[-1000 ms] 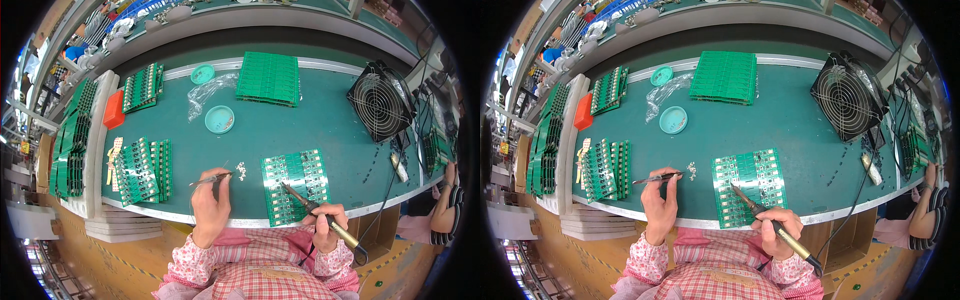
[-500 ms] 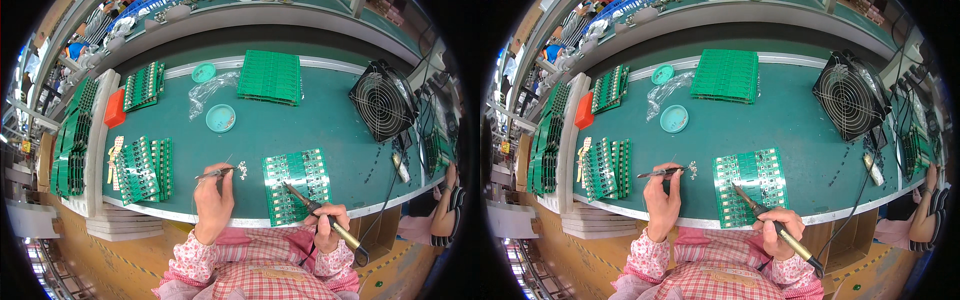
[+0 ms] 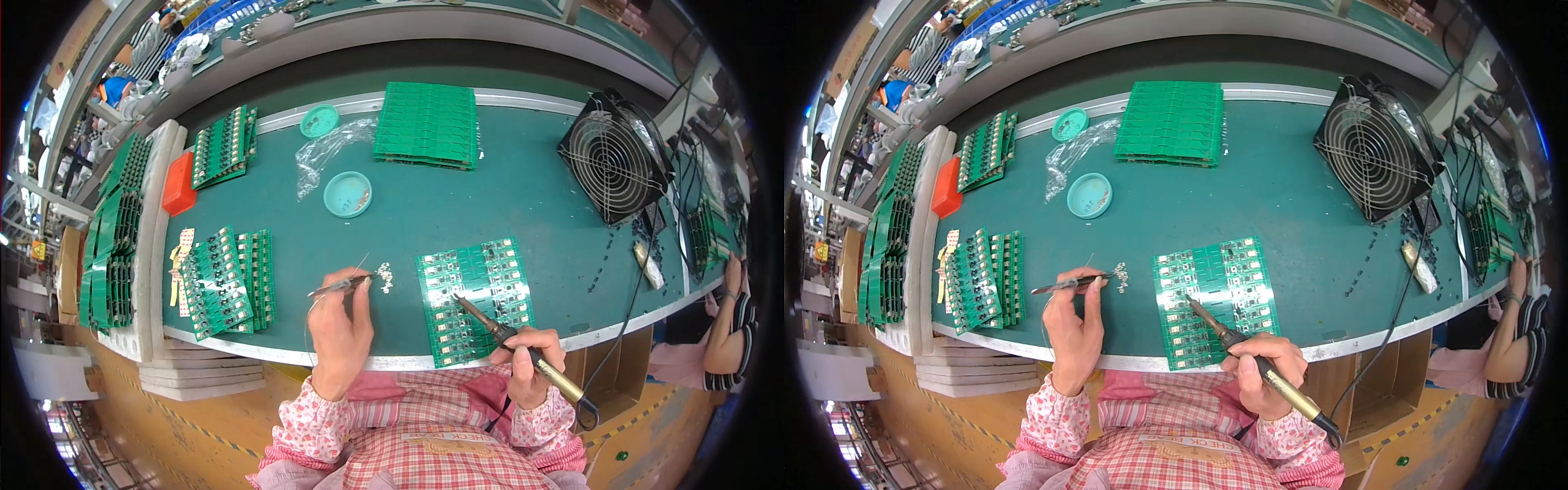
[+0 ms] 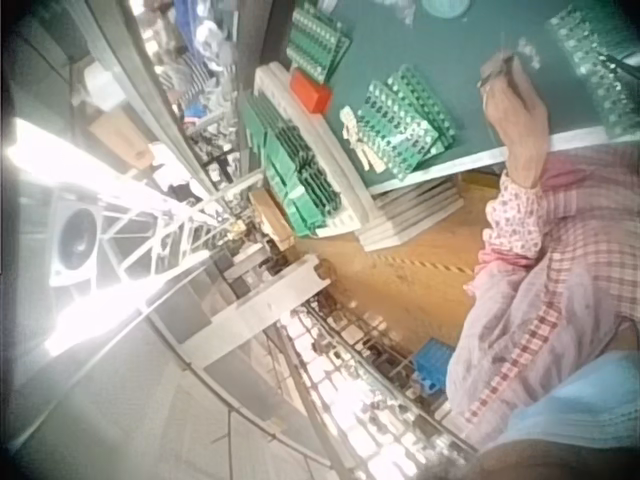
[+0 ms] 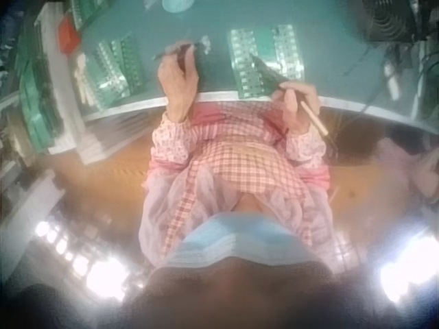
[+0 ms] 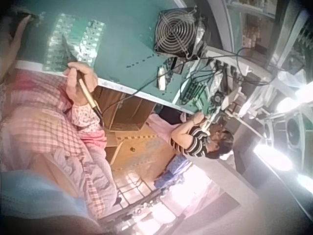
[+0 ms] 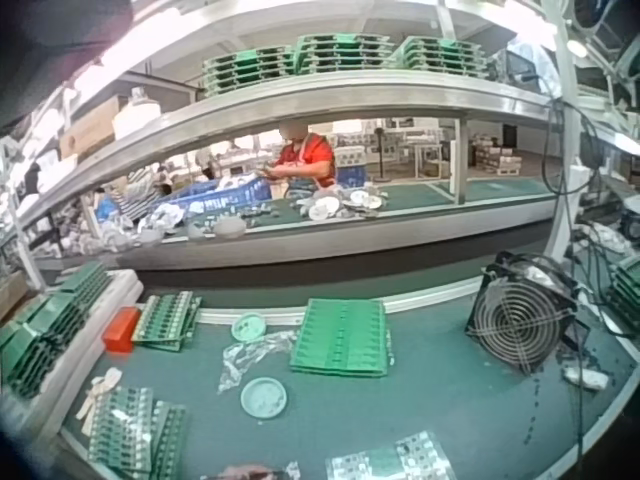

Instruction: The person solders small electronic components onto a green circuit board using a soldering iron and tweezers.

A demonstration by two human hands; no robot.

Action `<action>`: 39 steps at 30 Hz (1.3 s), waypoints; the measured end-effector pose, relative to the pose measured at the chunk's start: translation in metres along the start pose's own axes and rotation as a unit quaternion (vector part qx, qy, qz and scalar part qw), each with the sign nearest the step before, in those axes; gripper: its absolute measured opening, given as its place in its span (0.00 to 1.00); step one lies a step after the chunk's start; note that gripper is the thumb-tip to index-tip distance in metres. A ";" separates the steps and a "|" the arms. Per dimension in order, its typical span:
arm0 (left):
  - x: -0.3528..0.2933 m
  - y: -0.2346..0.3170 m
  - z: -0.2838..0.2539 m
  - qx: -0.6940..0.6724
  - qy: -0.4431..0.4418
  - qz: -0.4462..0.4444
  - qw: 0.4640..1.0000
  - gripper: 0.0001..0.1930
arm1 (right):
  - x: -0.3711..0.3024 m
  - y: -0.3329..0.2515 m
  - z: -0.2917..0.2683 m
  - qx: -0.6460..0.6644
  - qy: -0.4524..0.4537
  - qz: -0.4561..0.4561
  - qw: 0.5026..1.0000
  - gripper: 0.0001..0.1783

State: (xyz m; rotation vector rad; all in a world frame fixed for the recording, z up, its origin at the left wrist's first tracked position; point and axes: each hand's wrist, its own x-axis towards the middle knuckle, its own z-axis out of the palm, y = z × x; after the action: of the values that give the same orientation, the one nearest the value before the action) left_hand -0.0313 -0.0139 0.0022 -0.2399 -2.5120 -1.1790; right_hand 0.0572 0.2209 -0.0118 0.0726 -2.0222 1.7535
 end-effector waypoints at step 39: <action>-0.014 0.027 0.012 -0.053 -0.152 0.088 0.983 0.10 | 0.001 -0.001 -0.002 0.046 -0.013 -0.046 0.998 0.07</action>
State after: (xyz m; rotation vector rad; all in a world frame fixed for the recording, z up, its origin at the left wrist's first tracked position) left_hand -0.0137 0.0125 0.0086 -0.7028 -2.6150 -1.2873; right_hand 0.0573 0.2228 -0.0100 0.2154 -1.9245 1.7944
